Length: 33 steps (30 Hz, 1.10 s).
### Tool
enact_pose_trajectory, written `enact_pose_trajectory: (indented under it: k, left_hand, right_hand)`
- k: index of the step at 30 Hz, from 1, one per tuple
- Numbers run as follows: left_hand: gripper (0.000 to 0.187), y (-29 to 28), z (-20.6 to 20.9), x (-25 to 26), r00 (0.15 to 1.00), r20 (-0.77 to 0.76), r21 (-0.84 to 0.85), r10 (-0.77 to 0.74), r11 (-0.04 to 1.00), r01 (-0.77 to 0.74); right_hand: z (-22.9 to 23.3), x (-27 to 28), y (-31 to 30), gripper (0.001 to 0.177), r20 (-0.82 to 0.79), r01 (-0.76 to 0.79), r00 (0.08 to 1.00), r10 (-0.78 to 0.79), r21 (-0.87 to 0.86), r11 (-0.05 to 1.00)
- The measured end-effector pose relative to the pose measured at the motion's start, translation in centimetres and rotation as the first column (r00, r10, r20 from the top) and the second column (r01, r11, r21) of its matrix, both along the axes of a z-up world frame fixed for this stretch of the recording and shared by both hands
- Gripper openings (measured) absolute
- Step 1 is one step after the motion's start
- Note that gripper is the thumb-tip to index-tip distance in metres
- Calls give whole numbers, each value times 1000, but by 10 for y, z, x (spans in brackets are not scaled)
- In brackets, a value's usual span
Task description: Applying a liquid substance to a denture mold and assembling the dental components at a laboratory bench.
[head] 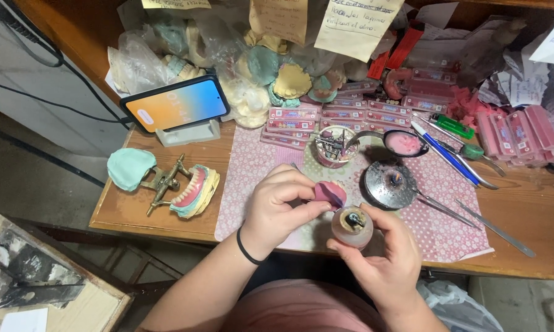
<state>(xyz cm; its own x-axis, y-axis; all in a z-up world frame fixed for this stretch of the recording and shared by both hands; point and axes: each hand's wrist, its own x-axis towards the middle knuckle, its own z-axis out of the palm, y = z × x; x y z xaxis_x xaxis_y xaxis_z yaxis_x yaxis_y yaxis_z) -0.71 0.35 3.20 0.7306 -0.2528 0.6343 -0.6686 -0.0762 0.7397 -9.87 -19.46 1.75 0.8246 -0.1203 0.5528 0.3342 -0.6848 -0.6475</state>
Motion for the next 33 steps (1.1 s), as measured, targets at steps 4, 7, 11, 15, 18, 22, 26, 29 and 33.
enact_pose_trajectory:
  k: [4, 7, 11, 15, 18, 22, 26, 29, 33]
  left_hand:
    - [18, 0, 0, 0, 998, 51, 7, 20, 1000, -21]
    - [21, 1, -1, 1, 998, 50, 4, 34, 999, -35]
    - [26, 0, -6, 2, 998, 37, -21, 48, 999, -47]
    - [25, 0, -6, 1, 999, 0, -52, 49, 997, -49]
    - [25, -1, -2, 1, 995, 71, -25, 73, 997, -71]
    - [14, 0, 3, -2, 966, 214, 79, 144, 983, -163]
    - [12, 0, 1, -6, 922, 326, 152, 209, 951, -270]
    - [10, -1, 1, -9, 906, 363, 169, 217, 941, -293]
    - [10, -1, -1, -9, 901, 378, 152, 212, 946, -286]
  right_hand:
    - [-1, -1, -1, 68, 5, 17, 1000, -17, -26, 1000]
    - [-6, -1, -4, 68, -2, 40, 999, -40, -31, 999]
    - [-8, -4, -8, 67, -54, 41, 998, -41, 5, 999]
    - [-10, -6, -10, 67, -52, 42, 998, -41, 27, 999]
    - [-11, -6, -11, 69, -55, 69, 996, -67, 37, 997]
    - [-8, -4, -9, 71, -42, 94, 995, -93, 15, 995]
    - [-6, -4, -9, 72, -27, 73, 997, -74, -28, 997]
    - [2, -5, -5, 68, -18, 36, 999, -36, -30, 999]
    - [1, -7, -7, 69, -1, 33, 999, -33, -57, 998]
